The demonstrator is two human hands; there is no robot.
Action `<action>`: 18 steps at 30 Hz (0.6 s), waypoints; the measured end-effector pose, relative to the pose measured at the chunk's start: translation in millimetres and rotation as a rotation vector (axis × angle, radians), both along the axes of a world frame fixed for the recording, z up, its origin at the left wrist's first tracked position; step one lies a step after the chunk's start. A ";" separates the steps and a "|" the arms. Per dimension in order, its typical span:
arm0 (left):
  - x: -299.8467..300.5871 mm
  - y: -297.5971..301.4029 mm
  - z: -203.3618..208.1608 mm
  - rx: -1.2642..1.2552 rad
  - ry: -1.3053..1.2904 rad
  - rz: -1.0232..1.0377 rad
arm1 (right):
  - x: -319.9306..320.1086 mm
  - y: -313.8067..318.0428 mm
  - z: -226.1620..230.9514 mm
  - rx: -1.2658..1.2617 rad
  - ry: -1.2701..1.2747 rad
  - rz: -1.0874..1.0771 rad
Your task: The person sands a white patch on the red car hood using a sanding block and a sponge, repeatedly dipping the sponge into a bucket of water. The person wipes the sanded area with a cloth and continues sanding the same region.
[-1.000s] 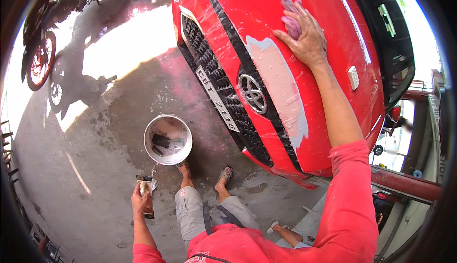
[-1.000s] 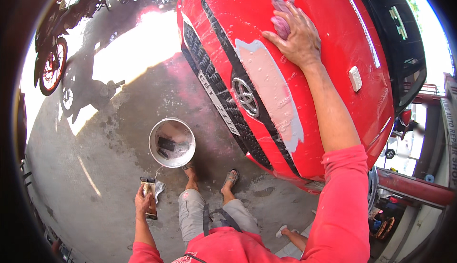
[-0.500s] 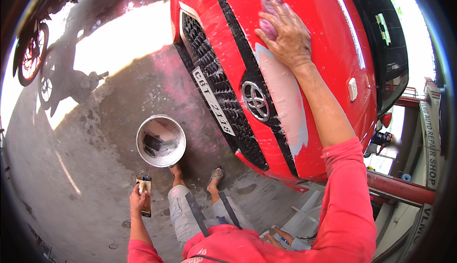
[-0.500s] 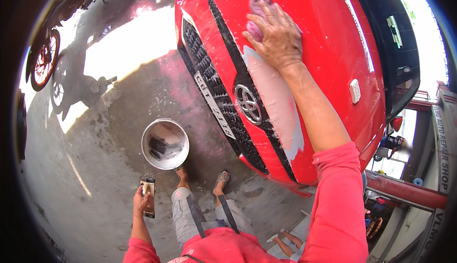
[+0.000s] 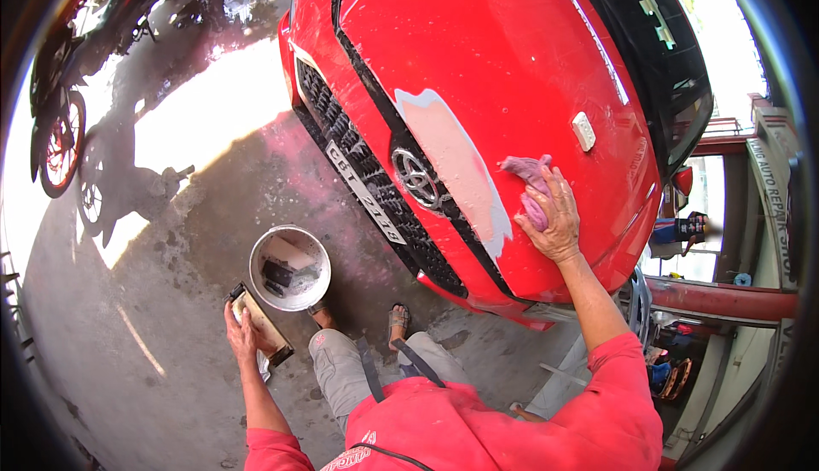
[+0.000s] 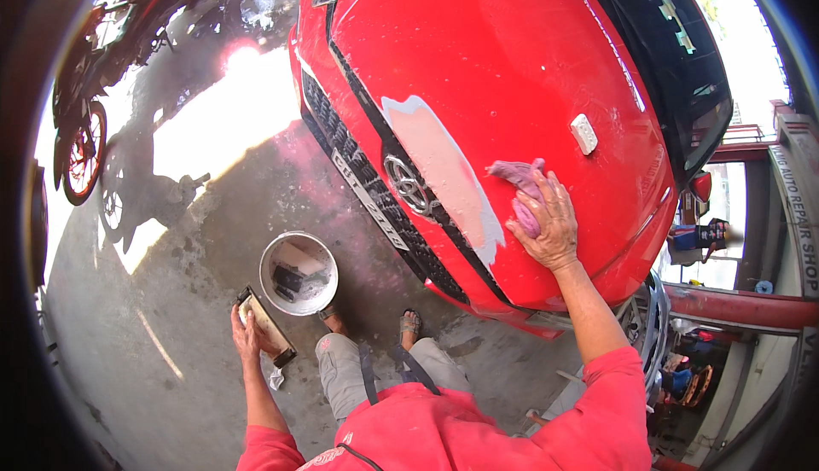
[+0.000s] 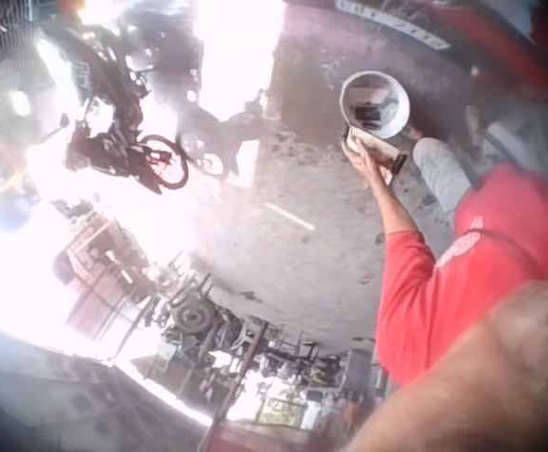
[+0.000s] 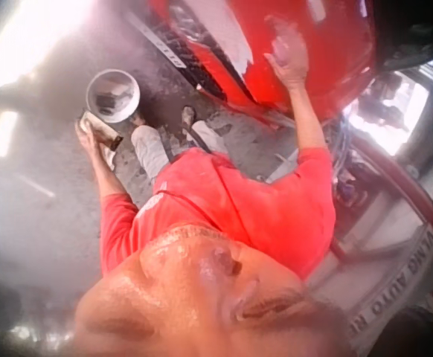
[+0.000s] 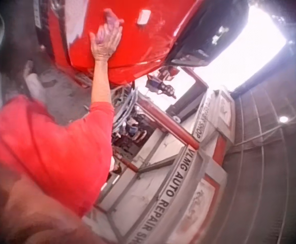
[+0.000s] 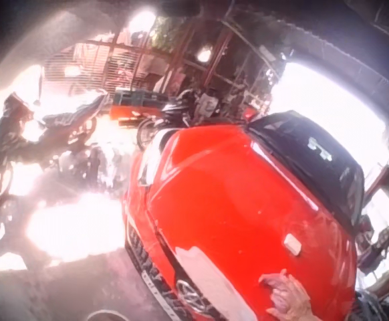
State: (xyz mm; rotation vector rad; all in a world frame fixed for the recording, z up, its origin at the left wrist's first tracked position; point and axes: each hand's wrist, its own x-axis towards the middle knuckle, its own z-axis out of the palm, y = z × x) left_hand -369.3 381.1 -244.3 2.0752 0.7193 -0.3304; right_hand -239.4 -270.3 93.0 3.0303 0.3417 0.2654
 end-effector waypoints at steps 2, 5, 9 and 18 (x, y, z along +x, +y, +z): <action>44.9 -53.8 32.3 -0.297 -0.076 0.217 | -34.6 -38.8 -0.8 0.082 -0.067 -0.153; 102.9 -150.9 105.9 -0.823 -0.246 0.417 | -48.4 -91.7 4.8 0.154 -0.148 -0.236; 147.6 -278.6 186.7 -1.182 -0.462 0.280 | -26.1 -152.6 15.1 0.170 -0.154 -0.208; 59.2 -491.0 233.9 -1.136 -0.610 0.215 | -47.8 -240.3 27.7 0.207 -0.113 -0.038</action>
